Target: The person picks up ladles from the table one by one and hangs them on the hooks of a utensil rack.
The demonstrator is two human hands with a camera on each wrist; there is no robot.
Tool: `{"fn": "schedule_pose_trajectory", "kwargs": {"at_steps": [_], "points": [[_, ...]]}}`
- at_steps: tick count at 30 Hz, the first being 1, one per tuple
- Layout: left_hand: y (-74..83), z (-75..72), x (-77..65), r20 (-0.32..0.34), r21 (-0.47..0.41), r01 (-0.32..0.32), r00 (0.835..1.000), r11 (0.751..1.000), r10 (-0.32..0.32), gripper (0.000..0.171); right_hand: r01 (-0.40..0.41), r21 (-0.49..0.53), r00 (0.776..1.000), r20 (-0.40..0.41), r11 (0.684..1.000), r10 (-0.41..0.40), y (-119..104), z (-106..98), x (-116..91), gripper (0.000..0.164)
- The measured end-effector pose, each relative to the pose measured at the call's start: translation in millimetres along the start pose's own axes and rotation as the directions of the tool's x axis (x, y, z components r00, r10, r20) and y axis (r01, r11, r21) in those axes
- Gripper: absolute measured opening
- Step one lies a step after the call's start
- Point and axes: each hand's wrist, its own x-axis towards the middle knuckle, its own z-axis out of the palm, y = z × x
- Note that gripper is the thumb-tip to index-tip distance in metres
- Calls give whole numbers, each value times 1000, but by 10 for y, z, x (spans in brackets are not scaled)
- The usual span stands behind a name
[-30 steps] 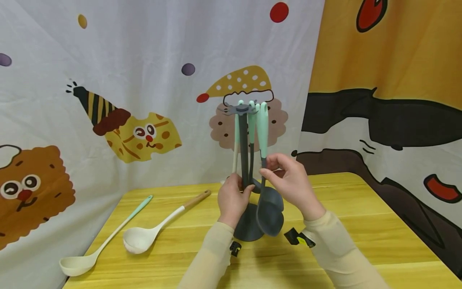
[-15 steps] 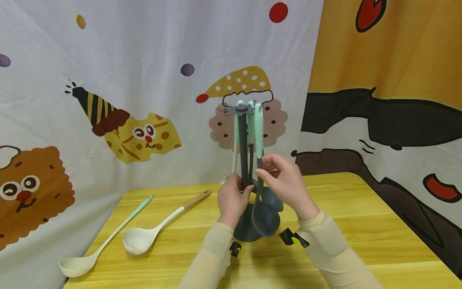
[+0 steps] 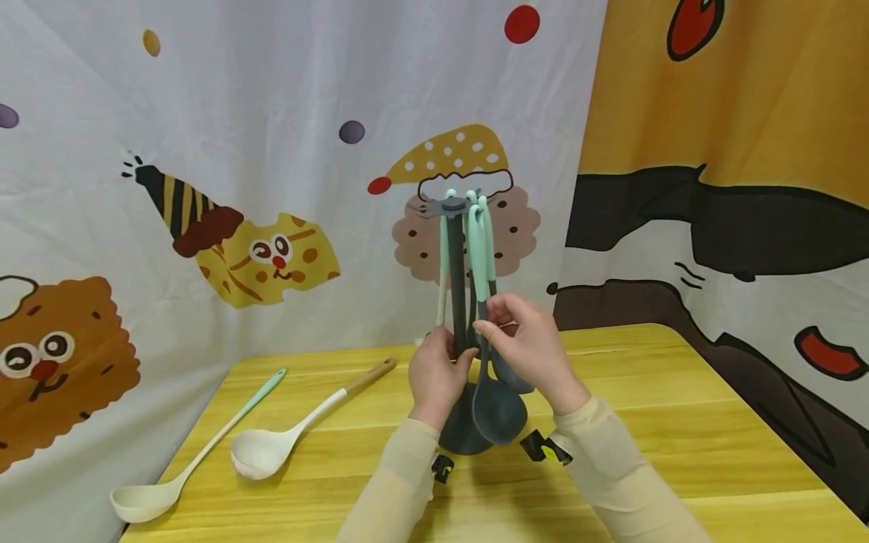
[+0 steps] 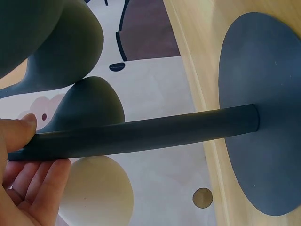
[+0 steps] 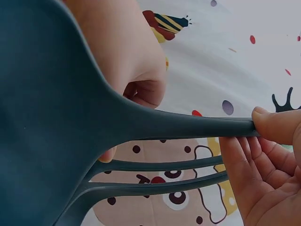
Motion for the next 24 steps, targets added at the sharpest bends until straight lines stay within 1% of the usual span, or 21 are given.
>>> {"fn": "schedule_pose_trajectory", "kwargs": {"at_steps": [7,9,12,17,21,24], "points": [[6,0,-3,-10,-6,-11,1000,1000,11,33,10,-26,1000,8,1000,-9,23,-18,16,21],[1,5,-2,-12,-4,-12,1000,1000,12,32,27,-23,999,18,999,-26,33,-39,28,24],[-7,10,-5,-13,-2,-9,1000,1000,9,32,78,-5,997,18,997,-77,53,-80,51,30],[-5,4,0,-16,-13,4,1000,1000,-4,30,165,41,986,-35,985,-164,60,-162,113,34],[0,2,2,-8,-17,13,1000,1000,-13,30,174,56,983,-74,983,-170,16,-229,158,34],[-2,7,2,-3,-11,11,1000,1000,-11,29,174,89,981,-97,981,-166,-9,-274,203,36]]}}
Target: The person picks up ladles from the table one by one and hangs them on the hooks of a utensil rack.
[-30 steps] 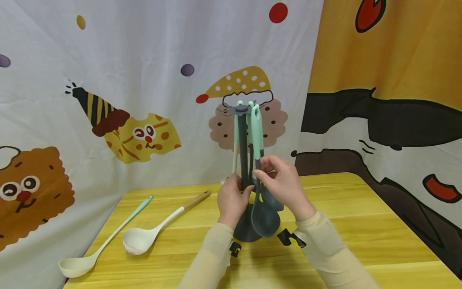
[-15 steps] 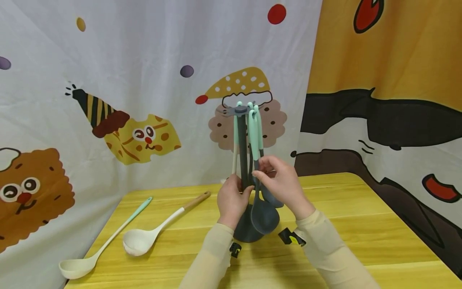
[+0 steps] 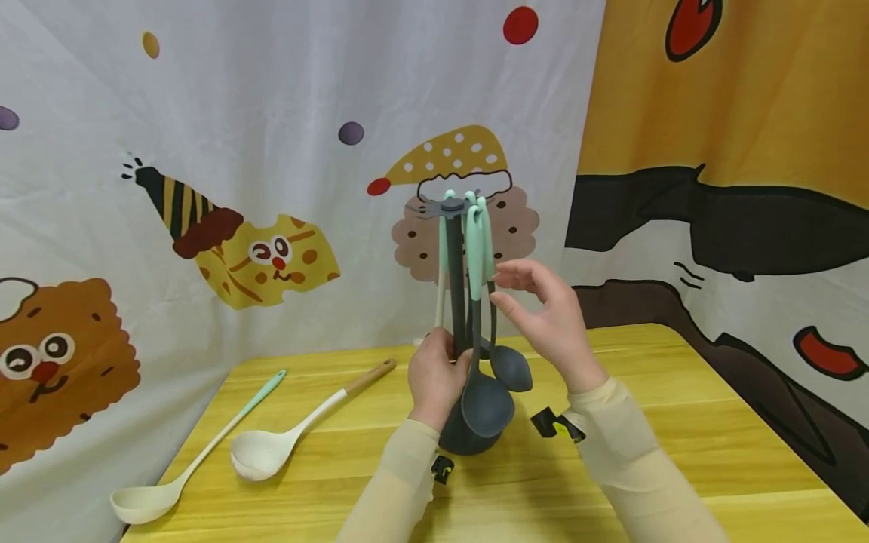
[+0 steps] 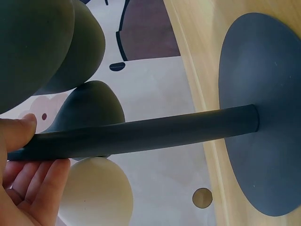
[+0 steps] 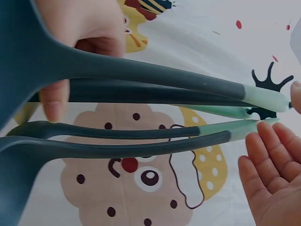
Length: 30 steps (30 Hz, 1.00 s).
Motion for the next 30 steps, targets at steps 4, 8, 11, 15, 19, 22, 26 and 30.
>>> {"fn": "schedule_pose_trajectory", "kwargs": {"at_steps": [4,8,11,15,19,22,26,30], "points": [[-3,3,-1,-2,7,-8,1000,1000,8,30,9,33,1000,-30,999,-8,-26,-45,78,41],[-4,-1,-2,-6,4,-13,1000,1000,13,30,23,24,999,-38,999,-22,-68,-85,166,47],[-3,-4,-3,-7,2,-15,1000,1000,15,30,34,17,999,-28,999,-34,-90,-105,235,51],[-1,-4,-5,0,5,-9,1000,1000,9,30,43,33,999,-15,999,-42,-114,-120,312,54],[-1,0,-5,8,11,-3,1000,1000,3,30,45,62,999,-2,997,-45,-105,-124,374,64],[-1,2,-4,12,10,-2,1000,1000,2,30,38,76,999,13,996,-39,-90,-123,423,75],[0,-2,0,17,9,0,1000,1000,0,30,-4,108,999,36,994,0,-89,-115,494,79],[1,-3,0,23,11,8,1000,1000,-8,29,-63,188,997,57,980,53,-107,-94,574,84]]}}
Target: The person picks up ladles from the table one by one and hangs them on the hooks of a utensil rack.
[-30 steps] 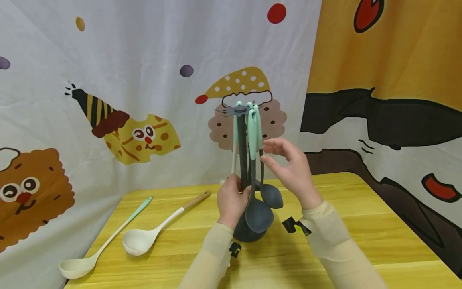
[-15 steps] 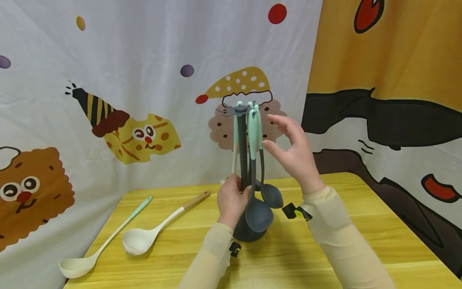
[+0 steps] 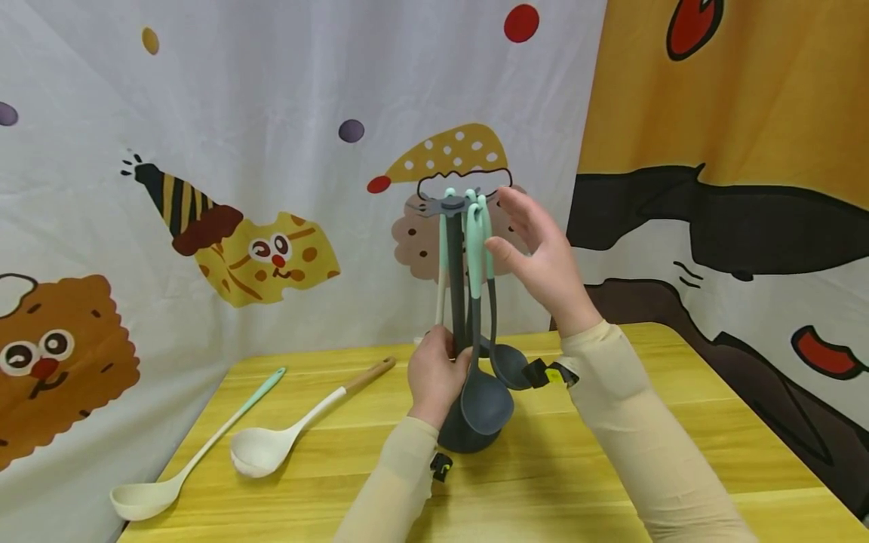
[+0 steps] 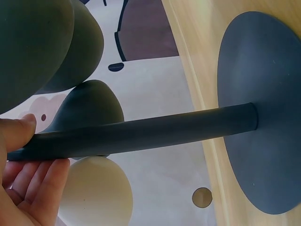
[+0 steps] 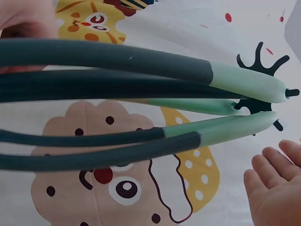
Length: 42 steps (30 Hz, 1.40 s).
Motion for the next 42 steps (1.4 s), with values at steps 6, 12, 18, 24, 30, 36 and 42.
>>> {"fn": "schedule_pose_trajectory", "kwargs": {"at_steps": [6,12,18,24,30,36,42], "points": [[1,-2,3,12,-3,12,1000,1000,-12,29,-21,101,1000,-2,995,22,-9,53,89,87],[-5,2,9,11,2,12,1000,1000,-12,29,37,105,998,-62,994,-30,-20,110,147,73],[-10,9,4,1,-5,0,1000,1000,0,29,112,49,983,-153,993,-103,-74,176,184,49],[-15,11,3,-19,-4,-23,1000,1000,23,30,169,-60,954,-241,984,-179,-88,256,213,40],[-15,10,1,-25,-2,-27,999,1000,27,30,158,-96,945,-274,983,-178,-117,286,222,35],[-14,9,-4,-26,-15,-20,999,1000,20,29,202,-133,931,-282,970,-232,-101,316,220,28],[-19,10,-21,-20,-68,5,1000,998,-6,26,205,-135,927,-292,969,-237,-113,348,205,26]]}}
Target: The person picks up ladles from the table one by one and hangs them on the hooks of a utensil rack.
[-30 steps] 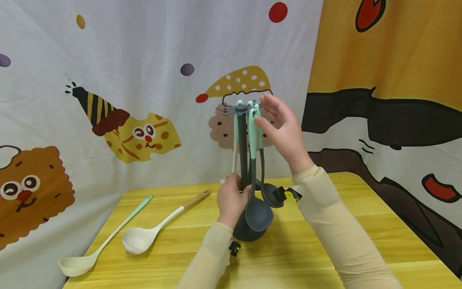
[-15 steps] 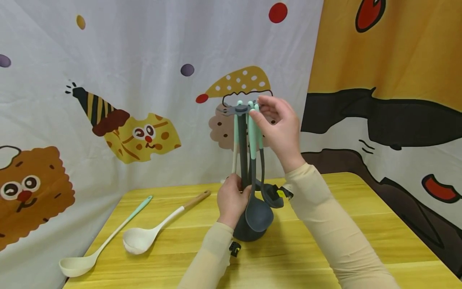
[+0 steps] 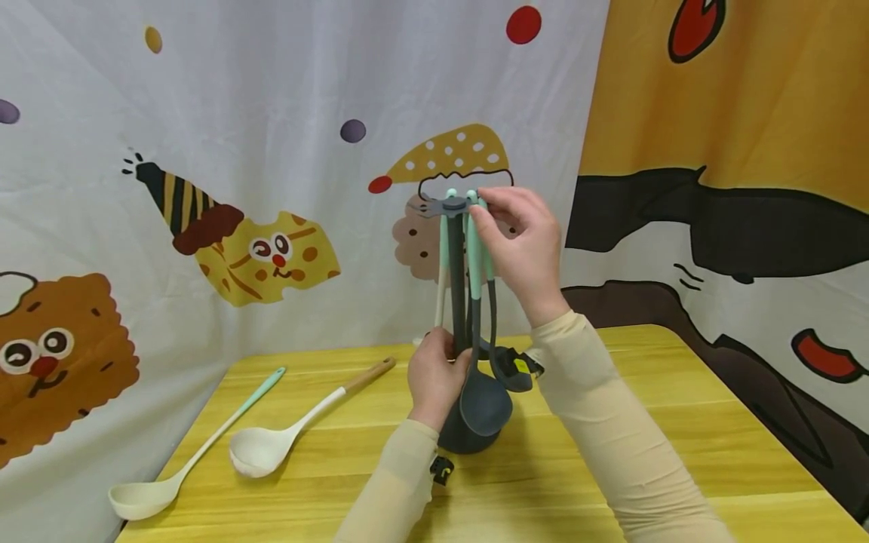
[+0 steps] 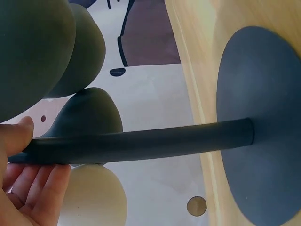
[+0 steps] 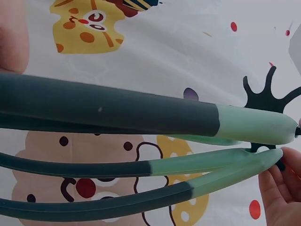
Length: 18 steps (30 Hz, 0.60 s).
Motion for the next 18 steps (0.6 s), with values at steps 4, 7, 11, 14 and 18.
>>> {"fn": "schedule_pose_trajectory", "kwargs": {"at_steps": [4,7,11,14,18], "points": [[-25,20,-42,14,-73,10,1000,997,-9,24,-27,-5,1000,3,1000,27,-14,-5,4,26],[-66,39,-84,38,-131,22,999,991,-17,22,-49,-1,999,8,999,49,-19,-13,5,25],[-104,45,-120,72,-199,51,997,979,-37,19,-62,4,998,14,998,62,-32,-17,5,26],[-111,31,-130,96,-237,80,994,968,-58,16,-61,11,998,16,998,61,-39,-12,5,26],[-106,-1,-146,113,-279,105,991,955,-76,13,-66,30,998,16,997,65,-38,-3,0,26]]}}
